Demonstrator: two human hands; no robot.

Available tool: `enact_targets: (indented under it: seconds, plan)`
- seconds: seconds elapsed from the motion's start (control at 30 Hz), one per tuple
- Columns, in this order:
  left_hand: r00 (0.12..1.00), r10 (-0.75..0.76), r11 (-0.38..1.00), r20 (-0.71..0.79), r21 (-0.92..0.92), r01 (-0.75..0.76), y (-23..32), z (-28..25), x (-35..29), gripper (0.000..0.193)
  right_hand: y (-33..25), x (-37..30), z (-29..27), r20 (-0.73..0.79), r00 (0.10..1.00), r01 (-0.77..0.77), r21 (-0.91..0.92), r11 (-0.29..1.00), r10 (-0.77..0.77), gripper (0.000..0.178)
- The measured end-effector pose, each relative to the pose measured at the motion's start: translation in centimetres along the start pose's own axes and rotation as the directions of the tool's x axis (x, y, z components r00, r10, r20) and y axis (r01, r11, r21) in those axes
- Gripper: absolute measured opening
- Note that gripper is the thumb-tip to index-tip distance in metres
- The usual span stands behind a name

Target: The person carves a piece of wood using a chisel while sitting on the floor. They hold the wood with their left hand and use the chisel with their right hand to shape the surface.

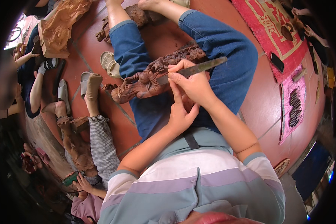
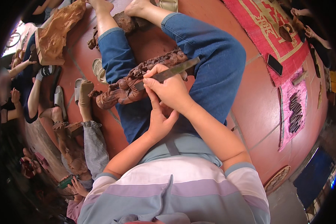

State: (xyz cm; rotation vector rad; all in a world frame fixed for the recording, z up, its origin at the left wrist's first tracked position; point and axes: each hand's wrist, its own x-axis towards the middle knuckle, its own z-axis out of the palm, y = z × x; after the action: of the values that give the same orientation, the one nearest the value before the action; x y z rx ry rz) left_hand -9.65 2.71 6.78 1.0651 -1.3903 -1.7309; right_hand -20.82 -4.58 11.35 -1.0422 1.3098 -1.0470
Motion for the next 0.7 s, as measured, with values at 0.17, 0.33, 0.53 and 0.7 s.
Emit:
enact_targets:
  seconds: [0.17, 0.33, 0.53, 0.7]
  plan:
    - [0.990, -0.074, 0.996, 0.121, 0.057, 0.068, 2.3, -1.3, 1.3, 0.106, 0.4, 0.8, -1.3, -0.137, 0.990, 0.032, -0.067, 0.997, -0.041, 0.011]
    - [0.997, -0.003, 0.997, -0.081, -0.078, -0.003, 2.1, 0.0, 0.3, 0.106, -1.3, 0.6, 0.6, -0.037, 0.998, 0.043, -0.149, 0.988, -0.049, 0.010]
    - [0.997, 0.010, 0.996, -0.082, -0.085, -0.017, 1.9, -0.4, -0.1, 0.106, -2.0, 0.0, 1.5, -0.030, 0.988, 0.143, -0.167, 0.976, -0.150, 0.008]
    - [0.976, -0.159, 0.986, 0.148, -0.035, 0.166, 2.3, -1.6, 1.0, 0.108, -1.1, 1.4, -0.3, -0.075, 0.995, -0.069, -0.126, 0.990, 0.060, 0.009]
